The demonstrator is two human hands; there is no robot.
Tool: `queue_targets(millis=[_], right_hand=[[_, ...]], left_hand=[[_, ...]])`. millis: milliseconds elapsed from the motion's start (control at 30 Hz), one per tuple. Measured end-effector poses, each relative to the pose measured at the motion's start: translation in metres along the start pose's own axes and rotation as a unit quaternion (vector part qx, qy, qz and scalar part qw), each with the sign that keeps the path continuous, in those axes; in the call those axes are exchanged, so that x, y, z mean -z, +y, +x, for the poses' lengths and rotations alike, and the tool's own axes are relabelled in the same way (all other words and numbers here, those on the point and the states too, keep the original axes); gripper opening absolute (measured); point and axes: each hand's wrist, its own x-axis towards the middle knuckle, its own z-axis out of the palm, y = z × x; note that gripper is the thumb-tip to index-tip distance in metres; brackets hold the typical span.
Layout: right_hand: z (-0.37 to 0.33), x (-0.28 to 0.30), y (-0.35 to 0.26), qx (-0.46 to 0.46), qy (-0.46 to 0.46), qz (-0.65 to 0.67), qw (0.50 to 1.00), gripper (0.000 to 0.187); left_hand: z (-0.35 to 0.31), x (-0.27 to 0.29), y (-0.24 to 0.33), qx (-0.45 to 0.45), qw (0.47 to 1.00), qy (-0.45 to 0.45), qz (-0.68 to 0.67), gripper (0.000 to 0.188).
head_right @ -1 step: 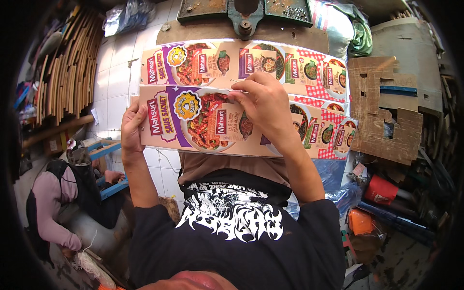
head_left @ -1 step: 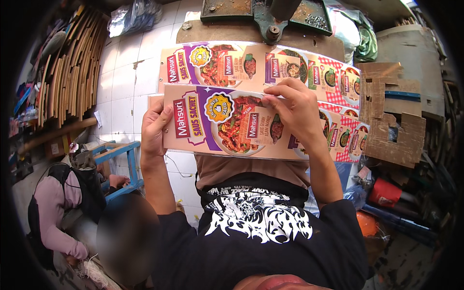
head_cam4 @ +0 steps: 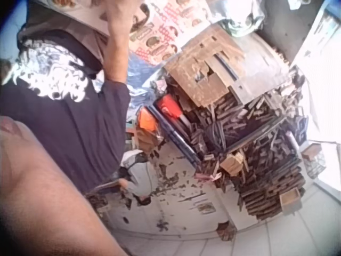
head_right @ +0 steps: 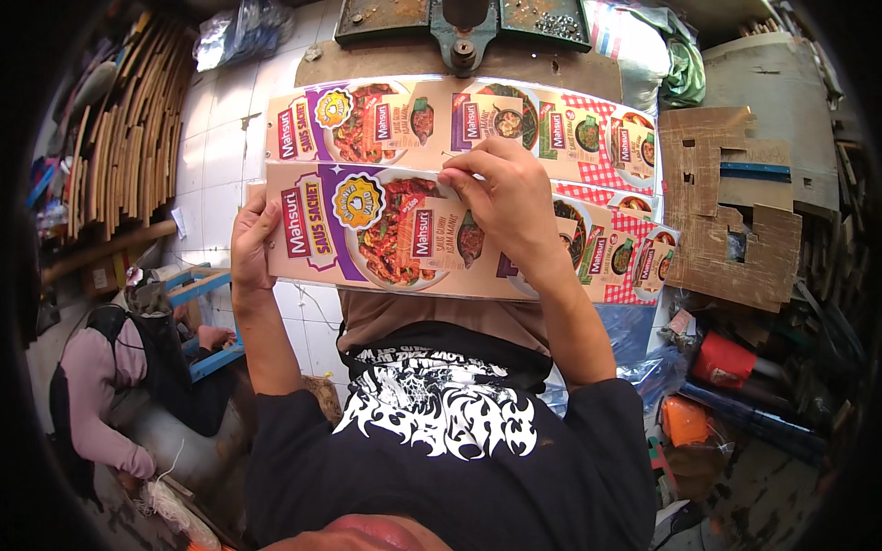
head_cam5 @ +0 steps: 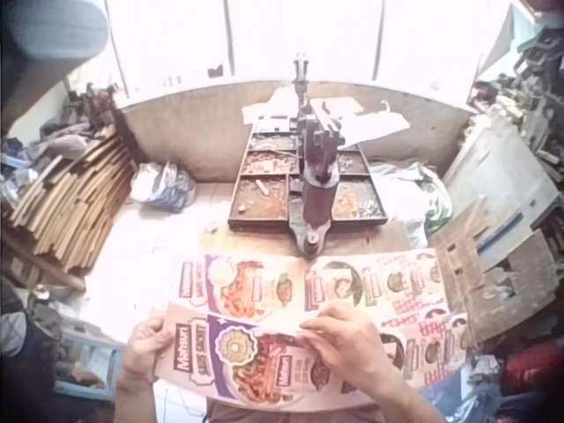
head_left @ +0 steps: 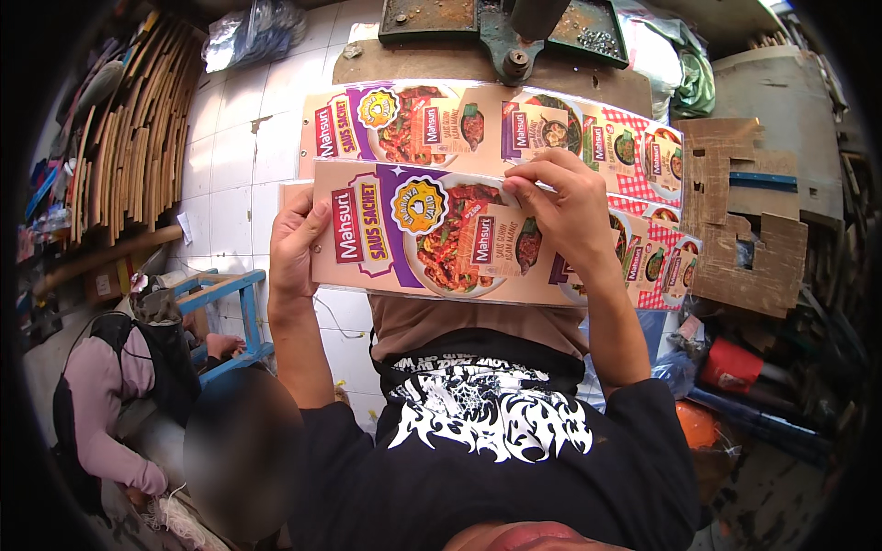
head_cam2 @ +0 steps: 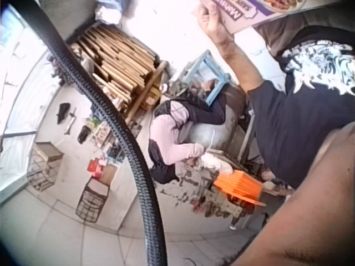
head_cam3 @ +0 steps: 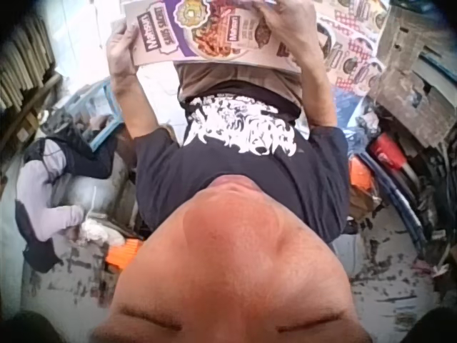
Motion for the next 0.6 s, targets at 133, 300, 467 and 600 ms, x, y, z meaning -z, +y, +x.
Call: queue_targets(millis=[133,300,467,600], right_hand=[[0.001,0.03,0.015,-0.008,0.147,-0.005,0.989,0.009],[-0.01,0.105,0.058,-0.109,0.379,-0.113,0.912,0.024],[-0.028,0.11,0.064,-0.128,0.393,-0.066,0.908,0.022],[-0.028,0.07,0.03,-0.138,0.323,0.073,0.933,0.031]], left_hand=[[0.005,-0.016,-0.006,0.009,1.0,-0.022,-0.012,0.034],[0.017,-0.046,-0.021,0.009,0.999,-0.035,-0.034,0.029],[0.023,-0.058,-0.032,0.019,0.998,-0.048,-0.023,0.032],[0.026,-0.062,-0.027,0.024,0.997,-0.072,-0.009,0.035]])
